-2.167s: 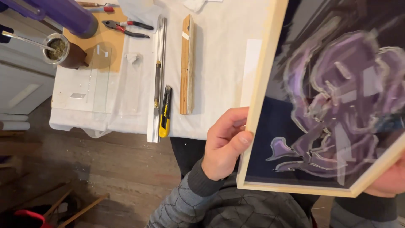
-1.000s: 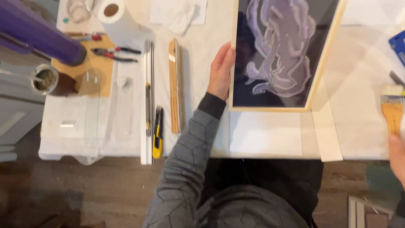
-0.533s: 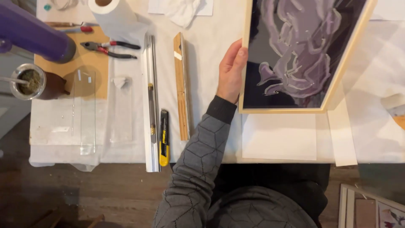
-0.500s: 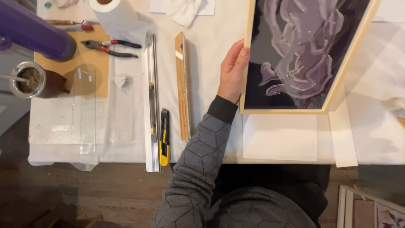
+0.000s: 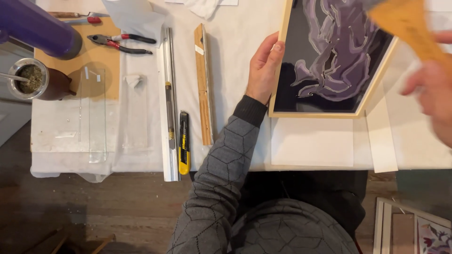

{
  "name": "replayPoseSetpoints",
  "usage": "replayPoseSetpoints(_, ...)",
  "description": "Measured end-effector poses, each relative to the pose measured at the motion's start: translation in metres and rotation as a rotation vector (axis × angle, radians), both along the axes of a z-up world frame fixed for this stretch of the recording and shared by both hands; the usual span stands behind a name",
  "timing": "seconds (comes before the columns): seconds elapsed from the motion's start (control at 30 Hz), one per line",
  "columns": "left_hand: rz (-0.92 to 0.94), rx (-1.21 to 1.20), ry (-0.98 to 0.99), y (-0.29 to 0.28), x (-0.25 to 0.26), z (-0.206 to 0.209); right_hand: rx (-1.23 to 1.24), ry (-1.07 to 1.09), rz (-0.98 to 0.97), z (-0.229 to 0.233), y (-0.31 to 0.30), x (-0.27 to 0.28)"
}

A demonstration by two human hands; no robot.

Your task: Framing a piece of artwork using a wooden frame, glass, and a staple gun.

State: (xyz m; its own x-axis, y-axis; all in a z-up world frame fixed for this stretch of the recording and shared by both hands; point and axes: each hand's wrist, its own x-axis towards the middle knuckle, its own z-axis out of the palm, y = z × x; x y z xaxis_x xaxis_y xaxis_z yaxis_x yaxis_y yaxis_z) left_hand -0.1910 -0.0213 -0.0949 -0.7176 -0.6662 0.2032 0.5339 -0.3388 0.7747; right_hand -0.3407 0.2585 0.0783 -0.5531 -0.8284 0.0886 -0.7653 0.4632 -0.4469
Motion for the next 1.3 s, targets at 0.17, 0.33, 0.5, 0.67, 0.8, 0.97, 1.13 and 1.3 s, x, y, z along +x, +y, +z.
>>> replayPoseSetpoints(0.17, -0.007, -0.004, 0.011, -0.002, -0.004, -0.007, 1.021, -0.316, 0.147, 0.070, -0.101, 0.096)
replayPoseSetpoints(0.33, -0.012, -0.019, -0.030, 0.000, -0.003, -0.010, -0.092, 0.116, -0.006, 0.019, -0.038, 0.041)
replayPoseSetpoints(0.5, -0.036, -0.021, 0.016, -0.001, -0.003, -0.005, 0.600, 0.048, 0.393, 0.043, -0.052, 0.080)
replayPoseSetpoints(0.67, -0.074, 0.039, 0.022, 0.003, -0.003, -0.019, 0.937, 0.003, 0.528, 0.063, -0.041, 0.091)
replayPoseSetpoints(0.8, -0.071, 0.013, 0.023, -0.003, -0.006, -0.017, 0.953, 0.050, 0.498, 0.080, -0.045, 0.080)
replayPoseSetpoints(0.97, -0.075, 0.040, 0.009, -0.013, -0.011, -0.028, 0.969, 0.080, 0.451, 0.084, -0.032, 0.054)
replayPoseSetpoints(1.13, -0.003, 0.010, -0.031, -0.019, -0.005, -0.043, 1.070, 0.090, 0.411, 0.064, 0.010, 0.028)
replayPoseSetpoints(1.3, -0.049, 0.187, 0.073, -0.013, 0.005, 0.001, 0.900, -0.015, 0.288, 0.001, 0.088, -0.041)
